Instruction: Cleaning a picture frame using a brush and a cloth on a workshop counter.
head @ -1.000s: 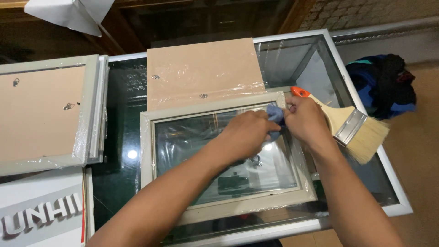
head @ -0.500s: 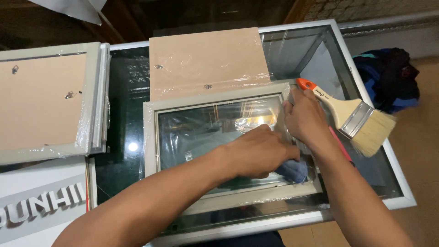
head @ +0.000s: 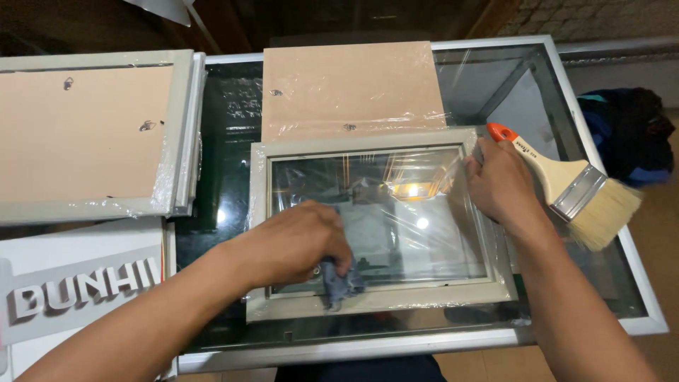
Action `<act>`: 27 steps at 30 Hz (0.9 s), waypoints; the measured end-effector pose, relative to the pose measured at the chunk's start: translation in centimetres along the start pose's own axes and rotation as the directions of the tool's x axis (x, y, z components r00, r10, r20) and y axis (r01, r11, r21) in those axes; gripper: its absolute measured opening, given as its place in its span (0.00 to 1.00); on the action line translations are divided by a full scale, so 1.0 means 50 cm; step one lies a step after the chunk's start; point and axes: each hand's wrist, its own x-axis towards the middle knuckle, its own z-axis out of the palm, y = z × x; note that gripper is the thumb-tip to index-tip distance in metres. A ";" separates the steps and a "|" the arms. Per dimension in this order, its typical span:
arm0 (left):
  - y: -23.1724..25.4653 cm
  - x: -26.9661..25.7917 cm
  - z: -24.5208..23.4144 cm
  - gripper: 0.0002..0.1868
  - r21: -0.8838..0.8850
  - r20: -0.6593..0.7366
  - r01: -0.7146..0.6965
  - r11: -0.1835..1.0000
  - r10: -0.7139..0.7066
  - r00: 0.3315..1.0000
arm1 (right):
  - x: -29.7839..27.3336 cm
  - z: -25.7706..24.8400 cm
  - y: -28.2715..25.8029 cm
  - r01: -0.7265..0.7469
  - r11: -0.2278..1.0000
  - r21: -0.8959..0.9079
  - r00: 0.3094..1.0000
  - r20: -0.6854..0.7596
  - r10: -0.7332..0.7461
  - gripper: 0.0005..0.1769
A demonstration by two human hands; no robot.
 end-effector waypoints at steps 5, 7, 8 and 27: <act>-0.012 -0.125 -0.034 0.20 0.041 0.052 0.225 0.973 -0.227 0.972 | -0.015 -0.007 -0.007 0.024 0.999 -0.048 0.999 -0.023 -0.025 0.31; 0.008 -0.155 -0.053 0.20 0.058 0.071 0.319 0.946 -0.323 0.944 | -0.017 -0.010 -0.009 0.037 0.997 -0.060 0.999 -0.031 -0.039 0.31; 0.029 -0.162 -0.070 0.22 -0.149 -0.028 0.440 0.885 -0.449 0.893 | -0.023 -0.017 -0.014 0.009 0.999 -0.053 0.999 -0.038 -0.011 0.31; 0.209 -0.028 0.103 0.25 -0.617 -0.735 -0.008 0.787 -0.573 0.361 | -0.339 0.012 -0.261 0.042 0.059 0.997 0.906 -0.013 -0.423 0.30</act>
